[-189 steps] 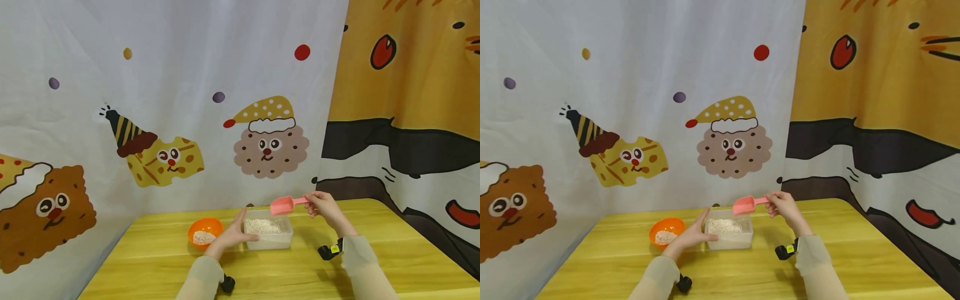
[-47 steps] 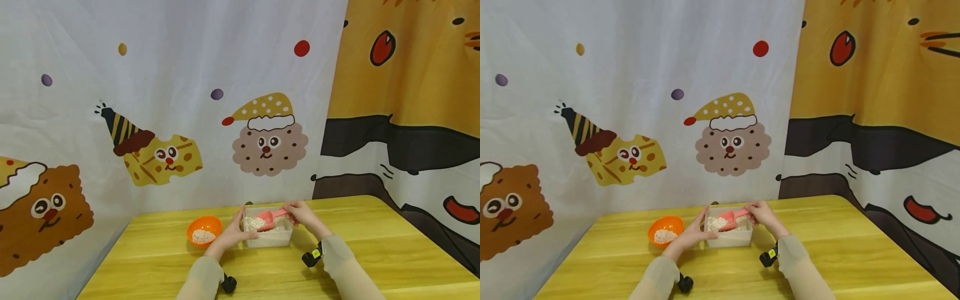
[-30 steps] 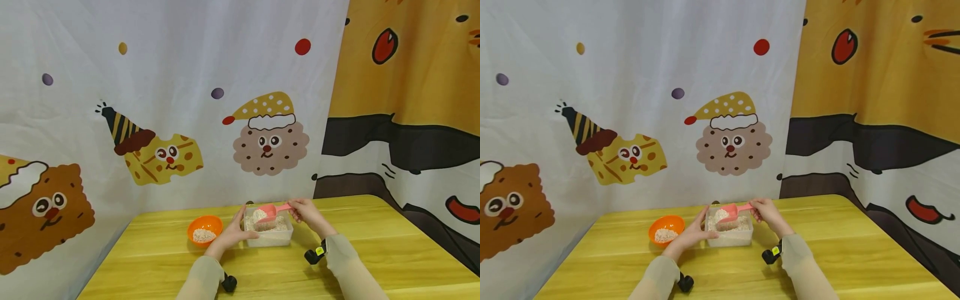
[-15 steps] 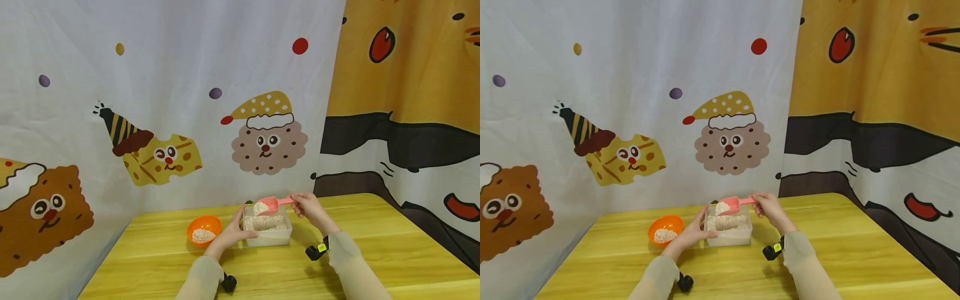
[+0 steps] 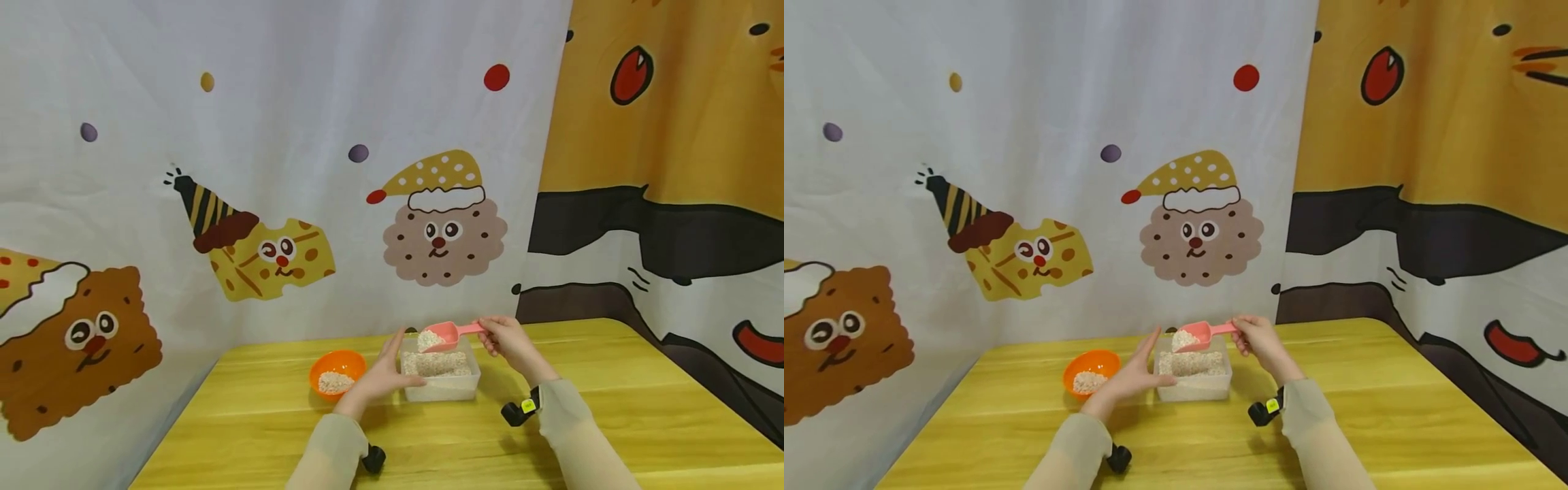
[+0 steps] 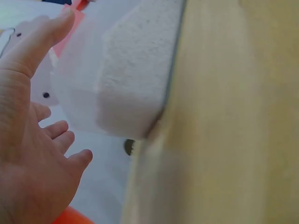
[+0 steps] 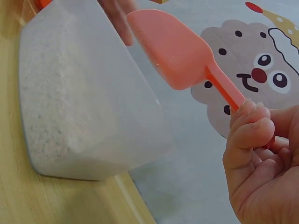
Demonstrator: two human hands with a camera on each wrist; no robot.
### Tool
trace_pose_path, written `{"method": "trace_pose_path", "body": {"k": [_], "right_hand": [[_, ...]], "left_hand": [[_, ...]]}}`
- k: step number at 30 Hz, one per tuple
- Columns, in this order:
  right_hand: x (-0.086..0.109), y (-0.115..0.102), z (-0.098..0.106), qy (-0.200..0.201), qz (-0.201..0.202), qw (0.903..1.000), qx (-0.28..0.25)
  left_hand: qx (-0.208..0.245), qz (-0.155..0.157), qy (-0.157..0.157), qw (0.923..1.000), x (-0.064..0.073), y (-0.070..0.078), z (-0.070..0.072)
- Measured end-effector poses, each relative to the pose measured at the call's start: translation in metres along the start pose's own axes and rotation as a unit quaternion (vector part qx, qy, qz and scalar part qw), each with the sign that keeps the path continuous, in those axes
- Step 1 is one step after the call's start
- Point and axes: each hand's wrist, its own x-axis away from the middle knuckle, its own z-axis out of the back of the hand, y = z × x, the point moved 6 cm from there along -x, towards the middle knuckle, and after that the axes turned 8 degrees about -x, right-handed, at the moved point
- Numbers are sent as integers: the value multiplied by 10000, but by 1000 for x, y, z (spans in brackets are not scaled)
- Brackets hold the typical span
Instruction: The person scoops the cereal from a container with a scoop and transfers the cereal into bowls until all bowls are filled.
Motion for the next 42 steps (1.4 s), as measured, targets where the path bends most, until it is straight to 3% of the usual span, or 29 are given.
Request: {"method": "trace_pose_path", "body": {"k": [7, 13, 23, 29, 35, 42], "right_hand": [[1, 0, 1, -25, -24, 10000, -15], [1, 1, 1, -74, 5, 10000, -10], [-1, 4, 0, -77, 16, 10000, -47], [-2, 6, 1, -27, 2, 10000, -46], [0, 6, 1, 33, -24, 10000, -5], [1, 6, -1, -6, -52, 10000, 73]], "left_hand": [[-418, -168, -28, 9990, 3, 22, 26], [-469, -191, 149, 9986, 11, 20, 57], [-516, -117, 562, 9970, 34, -13, 97], [-143, -111, 661, 9976, 50, -35, 116], [172, 50, 711, 9973, 60, -57, 124], [373, 268, 581, 9973, 68, -82, 122]]}}
